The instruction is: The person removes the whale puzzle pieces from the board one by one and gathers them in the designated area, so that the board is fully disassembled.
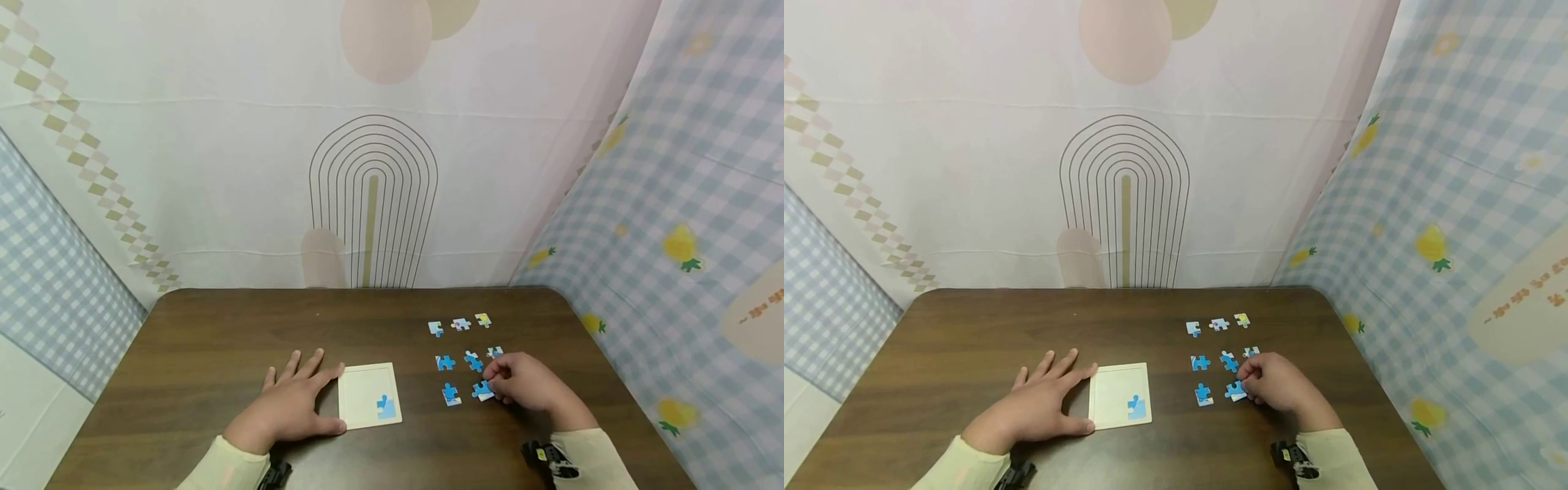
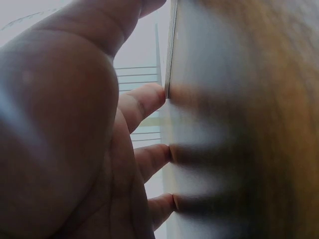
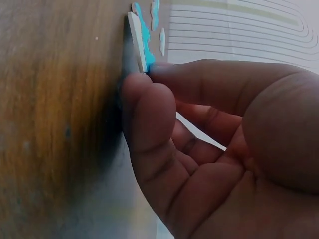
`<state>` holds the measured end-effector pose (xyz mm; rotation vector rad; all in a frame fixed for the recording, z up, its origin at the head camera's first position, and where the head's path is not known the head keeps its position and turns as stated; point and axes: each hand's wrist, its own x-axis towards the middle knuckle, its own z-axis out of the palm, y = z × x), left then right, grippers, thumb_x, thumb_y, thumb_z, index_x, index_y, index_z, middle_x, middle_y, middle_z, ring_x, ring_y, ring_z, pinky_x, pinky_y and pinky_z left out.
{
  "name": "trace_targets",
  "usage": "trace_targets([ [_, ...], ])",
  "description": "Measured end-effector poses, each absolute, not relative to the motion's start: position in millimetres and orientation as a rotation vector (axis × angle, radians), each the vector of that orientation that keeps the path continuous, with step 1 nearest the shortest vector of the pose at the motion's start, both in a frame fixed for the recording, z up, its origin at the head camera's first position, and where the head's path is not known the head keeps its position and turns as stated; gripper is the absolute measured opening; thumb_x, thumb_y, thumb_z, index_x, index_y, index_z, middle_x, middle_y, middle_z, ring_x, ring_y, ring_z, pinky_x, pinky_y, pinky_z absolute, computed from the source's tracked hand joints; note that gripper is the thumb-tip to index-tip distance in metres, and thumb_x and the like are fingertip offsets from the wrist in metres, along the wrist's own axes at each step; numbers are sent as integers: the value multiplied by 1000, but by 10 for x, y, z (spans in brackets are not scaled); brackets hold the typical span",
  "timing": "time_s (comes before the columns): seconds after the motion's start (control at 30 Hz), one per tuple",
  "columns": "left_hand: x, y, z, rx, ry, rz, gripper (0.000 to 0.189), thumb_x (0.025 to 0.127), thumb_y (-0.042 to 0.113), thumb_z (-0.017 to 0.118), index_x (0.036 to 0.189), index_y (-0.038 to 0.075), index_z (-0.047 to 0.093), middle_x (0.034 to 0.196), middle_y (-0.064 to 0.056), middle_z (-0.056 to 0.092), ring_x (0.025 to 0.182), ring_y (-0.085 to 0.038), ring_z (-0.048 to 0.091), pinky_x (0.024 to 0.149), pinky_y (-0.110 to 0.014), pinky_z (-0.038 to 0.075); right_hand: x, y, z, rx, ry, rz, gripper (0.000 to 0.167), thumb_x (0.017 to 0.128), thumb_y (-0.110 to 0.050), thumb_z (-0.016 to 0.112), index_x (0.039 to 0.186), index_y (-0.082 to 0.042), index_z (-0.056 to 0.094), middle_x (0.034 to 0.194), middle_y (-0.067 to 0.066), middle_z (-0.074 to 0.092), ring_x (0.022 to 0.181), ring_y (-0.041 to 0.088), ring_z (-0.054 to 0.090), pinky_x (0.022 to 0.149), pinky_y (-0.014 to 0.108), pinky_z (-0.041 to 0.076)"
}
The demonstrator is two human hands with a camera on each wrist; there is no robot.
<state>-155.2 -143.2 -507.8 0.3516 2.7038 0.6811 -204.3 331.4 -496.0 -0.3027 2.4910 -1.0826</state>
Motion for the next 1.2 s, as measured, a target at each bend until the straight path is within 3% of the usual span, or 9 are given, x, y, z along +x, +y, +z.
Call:
trace_targets([
  [0.57, -1546, -1431, -5061, 352, 2695, 684, 105, 81, 74, 91, 172, 41, 48, 189, -11, 24, 173, -58, 10, 123, -94, 7, -2010, 3221, -4949, -298, 2560, -985, 4, 101, -1, 72, 104, -3, 74, 82, 3, 68, 71, 20, 66, 61, 32, 58],
  [1.2, -1545, -1428, -5042, 348, 2686, 698, 104, 82, 72, 91, 172, 40, 48, 189, -11, 24, 173, -58, 10, 124, -93, 7, -1981, 3153, -4928, -269, 2631, -878, 12, 102, 2, 69, 100, -9, 74, 77, 1, 65, 67, 17, 63, 60, 32, 53],
])
